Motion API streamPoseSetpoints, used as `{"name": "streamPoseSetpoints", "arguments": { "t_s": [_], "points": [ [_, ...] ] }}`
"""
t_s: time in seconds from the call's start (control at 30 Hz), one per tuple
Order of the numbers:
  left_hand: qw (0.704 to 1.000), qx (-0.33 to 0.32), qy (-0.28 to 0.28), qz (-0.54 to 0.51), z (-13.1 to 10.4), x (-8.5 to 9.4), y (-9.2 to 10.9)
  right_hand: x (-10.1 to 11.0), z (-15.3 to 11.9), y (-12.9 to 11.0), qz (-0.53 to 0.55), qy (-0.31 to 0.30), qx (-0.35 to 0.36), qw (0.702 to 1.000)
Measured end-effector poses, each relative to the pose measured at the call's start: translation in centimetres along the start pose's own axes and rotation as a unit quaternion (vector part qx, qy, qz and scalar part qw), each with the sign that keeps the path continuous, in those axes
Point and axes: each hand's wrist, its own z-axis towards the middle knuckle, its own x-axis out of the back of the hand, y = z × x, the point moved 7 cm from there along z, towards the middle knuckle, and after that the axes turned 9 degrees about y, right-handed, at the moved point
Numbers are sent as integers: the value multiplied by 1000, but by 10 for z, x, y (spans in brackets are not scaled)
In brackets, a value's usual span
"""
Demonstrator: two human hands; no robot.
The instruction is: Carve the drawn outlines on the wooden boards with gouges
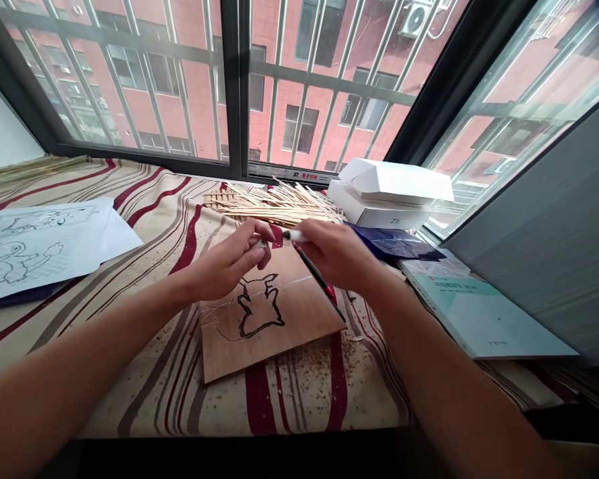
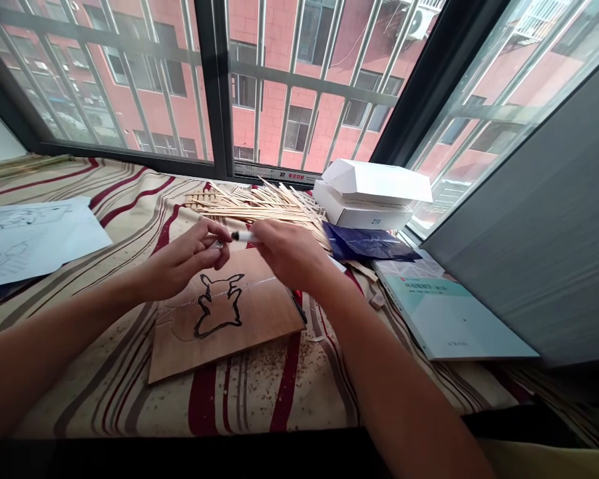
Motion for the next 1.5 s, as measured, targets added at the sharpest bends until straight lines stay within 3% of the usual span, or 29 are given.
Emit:
{"name": "streamPoseSetpoints", "arguments": {
  "t_s": [0.07, 0.17, 0.4, 0.57, 0.67, 0.8, 1.0, 1.23, 1.37, 1.5],
  "points": [
    [999, -17, -18, 23, -2, -5, 3, -18, -5, -2, -85, -73, 25, 993],
    [998, -26, -29, 52, -5, -7, 6, -32, -7, -3, -142, -107, 29, 984],
    [975, -21, -56, 213, -8, -11, -3, -35, -10, -10, -236, -153, 66, 957],
    [962, -59, -5, 267, -9, -10, -4, -36, -10, -20, -285, -190, 34, 939],
    [958, -69, -26, 277, -10, -13, -5, -36, -11, -24, -278, -206, 24, 938],
    [954, -80, -61, 283, -11, -16, -5, -37, -12, -27, -261, -215, 27, 941],
    [955, -125, -16, 268, -13, -13, -1, -43, -12, -31, -261, -231, 7, 937],
    [966, -137, -14, 217, -8, -14, 8, -44, -12, -25, -258, -238, -10, 936],
    [980, -111, 19, 165, -2, -12, 6, -36, -9, -9, -250, -208, -34, 945],
    [991, -60, 34, 114, 2, -7, -7, -25, -5, 7, -204, -159, -83, 962]
  ]
}}
